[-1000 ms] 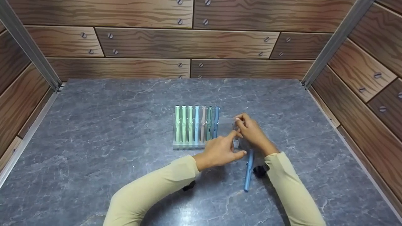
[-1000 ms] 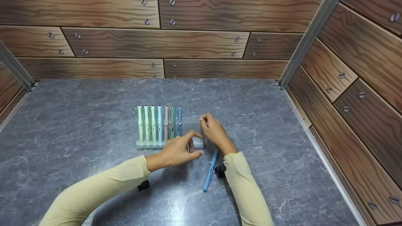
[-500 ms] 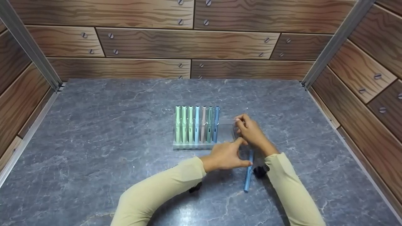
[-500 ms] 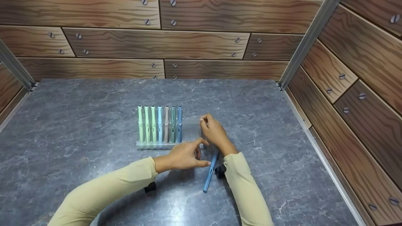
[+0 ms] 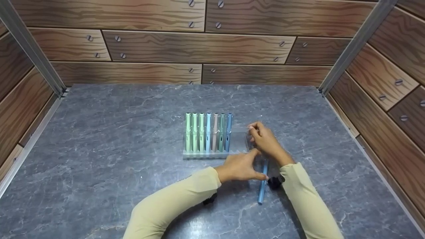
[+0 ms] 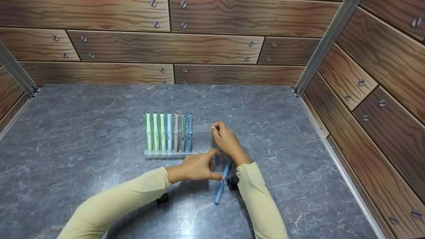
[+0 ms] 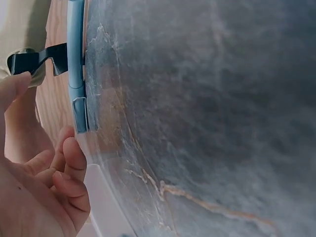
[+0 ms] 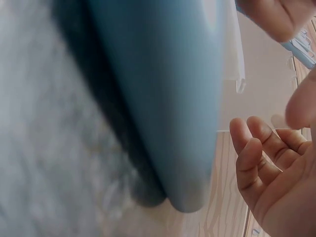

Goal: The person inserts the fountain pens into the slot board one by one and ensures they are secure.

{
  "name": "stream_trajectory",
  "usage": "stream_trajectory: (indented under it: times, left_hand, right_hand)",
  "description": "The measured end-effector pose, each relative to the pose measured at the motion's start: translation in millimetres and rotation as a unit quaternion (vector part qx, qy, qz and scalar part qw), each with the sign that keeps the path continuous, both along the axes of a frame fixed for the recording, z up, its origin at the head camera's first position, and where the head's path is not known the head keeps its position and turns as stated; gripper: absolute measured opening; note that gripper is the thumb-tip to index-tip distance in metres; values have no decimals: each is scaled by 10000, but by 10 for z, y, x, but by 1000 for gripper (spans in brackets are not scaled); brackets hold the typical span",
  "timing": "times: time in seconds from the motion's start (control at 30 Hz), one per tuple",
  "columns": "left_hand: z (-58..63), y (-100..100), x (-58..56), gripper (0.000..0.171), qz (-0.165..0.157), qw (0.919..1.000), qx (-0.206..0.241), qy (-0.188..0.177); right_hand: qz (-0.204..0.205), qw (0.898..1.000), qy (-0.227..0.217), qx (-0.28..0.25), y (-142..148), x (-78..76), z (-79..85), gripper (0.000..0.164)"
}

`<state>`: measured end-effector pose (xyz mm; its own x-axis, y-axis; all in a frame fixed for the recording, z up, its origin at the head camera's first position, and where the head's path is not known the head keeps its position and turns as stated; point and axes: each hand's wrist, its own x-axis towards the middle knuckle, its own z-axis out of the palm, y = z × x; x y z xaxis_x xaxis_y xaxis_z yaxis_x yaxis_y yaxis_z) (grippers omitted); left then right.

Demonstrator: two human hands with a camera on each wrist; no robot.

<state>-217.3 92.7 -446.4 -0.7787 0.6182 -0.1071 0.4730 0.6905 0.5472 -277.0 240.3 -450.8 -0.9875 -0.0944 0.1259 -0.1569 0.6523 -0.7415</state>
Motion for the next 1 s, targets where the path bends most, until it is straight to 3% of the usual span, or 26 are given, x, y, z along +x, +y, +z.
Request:
stream_trajectory:
  times: [0.23, 0.43, 0.7, 1.0]
  left_hand:
    - [-64, 42, -28, 86, -193, 9994, -271, 41]
    - [-104, 77, -21, 74, -380, 9982, -456, 102]
    - [-76, 115, -9, 72, -464, 9971, -609, 1]
    - [-59, 136, -70, 74, -621, 9963, -579, -154]
  right_hand:
    - [-23, 9999, -1, -132, -9, -3, -13, 25]
    - [-28, 9999, 49, -154, -11, 2, -12, 24]
    - [36, 10000, 13, 18, 12, 11, -21, 26]
    - [0, 10000, 70, -27, 9, -12, -28, 25]
